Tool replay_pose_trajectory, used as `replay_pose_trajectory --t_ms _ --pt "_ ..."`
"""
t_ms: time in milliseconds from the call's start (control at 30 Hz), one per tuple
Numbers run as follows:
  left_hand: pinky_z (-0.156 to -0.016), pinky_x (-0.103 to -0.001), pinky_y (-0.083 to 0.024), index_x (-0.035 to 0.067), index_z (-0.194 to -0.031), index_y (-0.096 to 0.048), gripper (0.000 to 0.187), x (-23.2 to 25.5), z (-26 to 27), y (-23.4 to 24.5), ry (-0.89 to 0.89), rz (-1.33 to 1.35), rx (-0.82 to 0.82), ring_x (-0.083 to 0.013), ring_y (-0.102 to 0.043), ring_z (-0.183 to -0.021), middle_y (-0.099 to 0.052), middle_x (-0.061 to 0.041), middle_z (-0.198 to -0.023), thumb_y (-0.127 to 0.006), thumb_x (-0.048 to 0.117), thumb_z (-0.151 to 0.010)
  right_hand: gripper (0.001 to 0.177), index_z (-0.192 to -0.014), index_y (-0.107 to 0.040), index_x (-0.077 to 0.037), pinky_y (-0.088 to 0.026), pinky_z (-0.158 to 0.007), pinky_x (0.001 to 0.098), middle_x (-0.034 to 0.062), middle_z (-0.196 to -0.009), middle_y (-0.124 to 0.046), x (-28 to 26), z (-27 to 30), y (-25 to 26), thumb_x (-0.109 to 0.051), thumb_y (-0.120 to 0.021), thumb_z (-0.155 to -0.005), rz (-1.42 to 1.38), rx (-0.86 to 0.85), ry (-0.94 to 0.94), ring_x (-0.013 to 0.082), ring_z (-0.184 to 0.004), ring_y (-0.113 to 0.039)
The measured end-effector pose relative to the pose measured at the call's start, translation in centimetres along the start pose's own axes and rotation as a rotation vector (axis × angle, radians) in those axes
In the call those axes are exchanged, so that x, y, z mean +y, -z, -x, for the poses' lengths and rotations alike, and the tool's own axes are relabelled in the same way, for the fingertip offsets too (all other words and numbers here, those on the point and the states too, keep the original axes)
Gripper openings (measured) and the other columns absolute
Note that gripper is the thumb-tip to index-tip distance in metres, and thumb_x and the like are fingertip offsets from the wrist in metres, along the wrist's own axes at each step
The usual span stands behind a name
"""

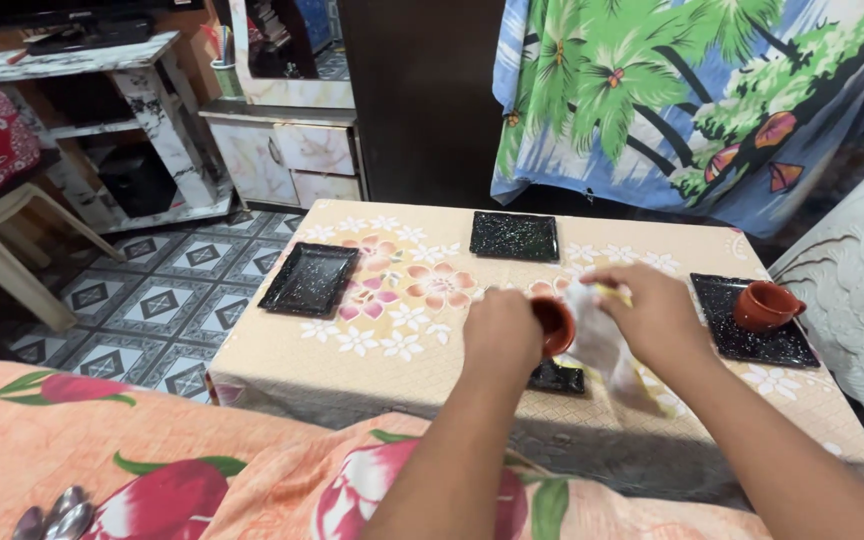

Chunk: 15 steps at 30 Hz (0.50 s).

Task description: The person wipes a small terracotta cup with a patterned cloth, rotating it to clean the exterior and interior. The person places the cup on a black tray and repeats the process with a second cup.

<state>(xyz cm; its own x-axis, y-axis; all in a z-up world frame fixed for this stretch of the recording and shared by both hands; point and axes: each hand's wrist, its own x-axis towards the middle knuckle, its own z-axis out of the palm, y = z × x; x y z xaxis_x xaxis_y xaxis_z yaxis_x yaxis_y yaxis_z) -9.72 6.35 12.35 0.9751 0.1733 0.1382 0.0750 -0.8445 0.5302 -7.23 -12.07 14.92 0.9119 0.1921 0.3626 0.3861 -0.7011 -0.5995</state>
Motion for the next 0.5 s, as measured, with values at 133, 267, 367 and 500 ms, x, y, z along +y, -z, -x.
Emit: replay_pose_trajectory --t_ms 133,267,367,500 --pt "-0.086 -0.047 -0.057 0.003 -0.095 -0.076 0.017 -3.7 0.8 -1.2 0.054 0.120 -0.019 -0.0397 -0.071 -0.095 -0.072 -0.023 -0.099 -0.069 0.015 -0.085 0.033 -0.118 -0.078 -0.025 -0.055 -0.085 0.0360 0.0095 -0.110 -0.078 3.6 2.9 -0.4 -0.020 -0.073 -0.086 0.021 -0.081 -0.234 0.0246 -0.096 -0.074" --pt "-0.084 -0.047 -0.059 0.007 -0.098 -0.077 0.022 -4.0 1.4 -0.6 0.179 0.264 -0.072 -0.0372 -0.073 -0.090 -0.074 -0.020 -0.094 -0.070 0.018 -0.081 0.038 -0.123 -0.077 -0.025 -0.058 -0.085 0.0360 0.0089 -0.113 -0.080 4.4 3.1 -2.8 -0.024 -0.073 -0.085 -0.190 -0.146 -0.481 0.0222 -0.095 -0.076" --pt "-0.084 -0.046 -0.058 0.007 -0.099 -0.079 0.022 -2.6 1.3 -0.3 0.140 0.282 -0.074 -0.0377 -0.073 -0.089 -0.074 -0.020 -0.093 -0.071 0.018 -0.081 0.043 -0.122 -0.076 -0.023 -0.054 -0.090 0.0360 0.0082 -0.115 -0.078 3.2 3.2 -5.3 -0.039 -0.078 -0.082 -0.141 -0.247 -0.466 0.0203 -0.101 -0.073" --pt "-0.082 -0.045 -0.059 0.007 -0.102 -0.080 0.025 -0.9 1.4 0.3 0.086 0.331 -0.104 -0.0367 -0.073 -0.088 -0.073 -0.019 -0.092 -0.070 0.017 -0.081 0.047 -0.122 -0.072 -0.017 -0.056 -0.089 0.0408 0.0133 -0.107 -0.077 3.2 3.5 -7.2 -0.047 -0.074 -0.086 0.029 -0.238 -0.385 0.0298 -0.100 -0.072"
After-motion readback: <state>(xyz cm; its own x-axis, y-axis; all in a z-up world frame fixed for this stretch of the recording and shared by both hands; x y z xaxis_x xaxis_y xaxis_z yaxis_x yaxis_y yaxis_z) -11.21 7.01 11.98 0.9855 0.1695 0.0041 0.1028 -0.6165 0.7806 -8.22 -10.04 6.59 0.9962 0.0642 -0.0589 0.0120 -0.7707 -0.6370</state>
